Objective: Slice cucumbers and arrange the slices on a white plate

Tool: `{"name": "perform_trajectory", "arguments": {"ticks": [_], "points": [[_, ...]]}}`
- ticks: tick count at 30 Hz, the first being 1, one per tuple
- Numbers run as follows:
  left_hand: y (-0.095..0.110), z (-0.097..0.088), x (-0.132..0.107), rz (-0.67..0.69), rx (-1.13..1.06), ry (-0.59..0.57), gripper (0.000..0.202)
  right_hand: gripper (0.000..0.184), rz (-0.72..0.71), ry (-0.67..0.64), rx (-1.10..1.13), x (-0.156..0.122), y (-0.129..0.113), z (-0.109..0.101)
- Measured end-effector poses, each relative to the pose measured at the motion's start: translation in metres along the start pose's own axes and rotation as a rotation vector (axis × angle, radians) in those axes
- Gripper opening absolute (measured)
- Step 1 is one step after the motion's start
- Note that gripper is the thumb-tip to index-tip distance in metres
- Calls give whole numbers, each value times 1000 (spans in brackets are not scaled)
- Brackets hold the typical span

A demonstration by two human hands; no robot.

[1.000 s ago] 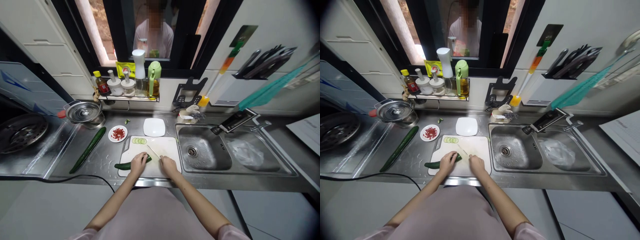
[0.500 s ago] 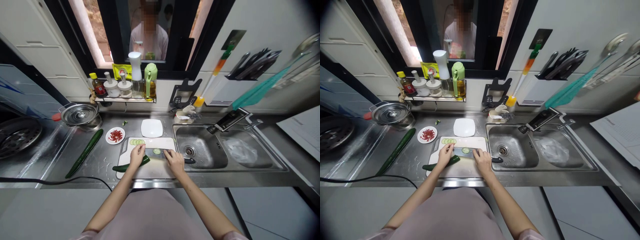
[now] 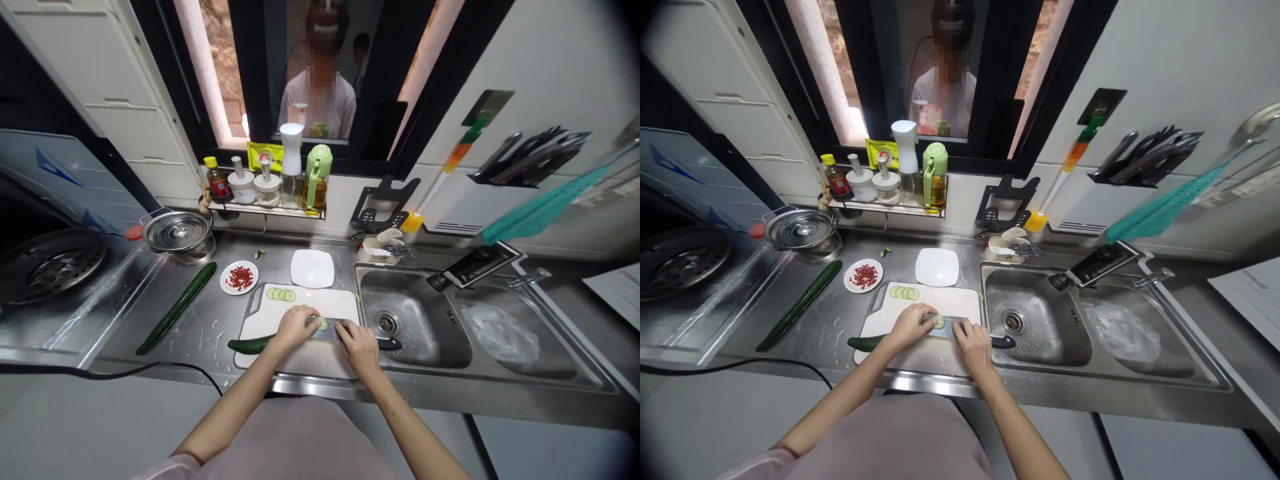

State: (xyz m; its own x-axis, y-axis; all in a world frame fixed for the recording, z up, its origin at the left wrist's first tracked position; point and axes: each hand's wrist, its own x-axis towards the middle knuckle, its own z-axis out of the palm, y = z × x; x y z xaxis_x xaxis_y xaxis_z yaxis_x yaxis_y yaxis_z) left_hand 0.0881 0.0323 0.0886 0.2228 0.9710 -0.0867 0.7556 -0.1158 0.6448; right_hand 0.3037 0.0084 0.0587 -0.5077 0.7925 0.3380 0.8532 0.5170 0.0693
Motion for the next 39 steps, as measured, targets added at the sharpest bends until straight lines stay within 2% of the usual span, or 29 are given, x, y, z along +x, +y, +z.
{"name": "perform_trajectory", "arguments": {"ticks": [8,13,17,20,24,28,39], "points": [[-1,10,12,-39,-87,73,11,27,18,-48,-7,-1,7,8],[-20,17,27,-266,-168,121,12,26,74,-99,-8,-3,15,12],[-43,21,45,-423,-97,172,11,26,107,-140,-11,-8,18,13],[-58,23,57,-485,-26,182,13,26,118,-157,-10,-11,19,16],[-74,26,66,-514,66,184,16,25,141,-155,4,-13,19,18],[-83,29,69,-481,145,222,18,25,152,-149,17,-13,18,18],[-87,31,68,-481,224,239,20,25,169,-163,40,-11,15,22]]}}
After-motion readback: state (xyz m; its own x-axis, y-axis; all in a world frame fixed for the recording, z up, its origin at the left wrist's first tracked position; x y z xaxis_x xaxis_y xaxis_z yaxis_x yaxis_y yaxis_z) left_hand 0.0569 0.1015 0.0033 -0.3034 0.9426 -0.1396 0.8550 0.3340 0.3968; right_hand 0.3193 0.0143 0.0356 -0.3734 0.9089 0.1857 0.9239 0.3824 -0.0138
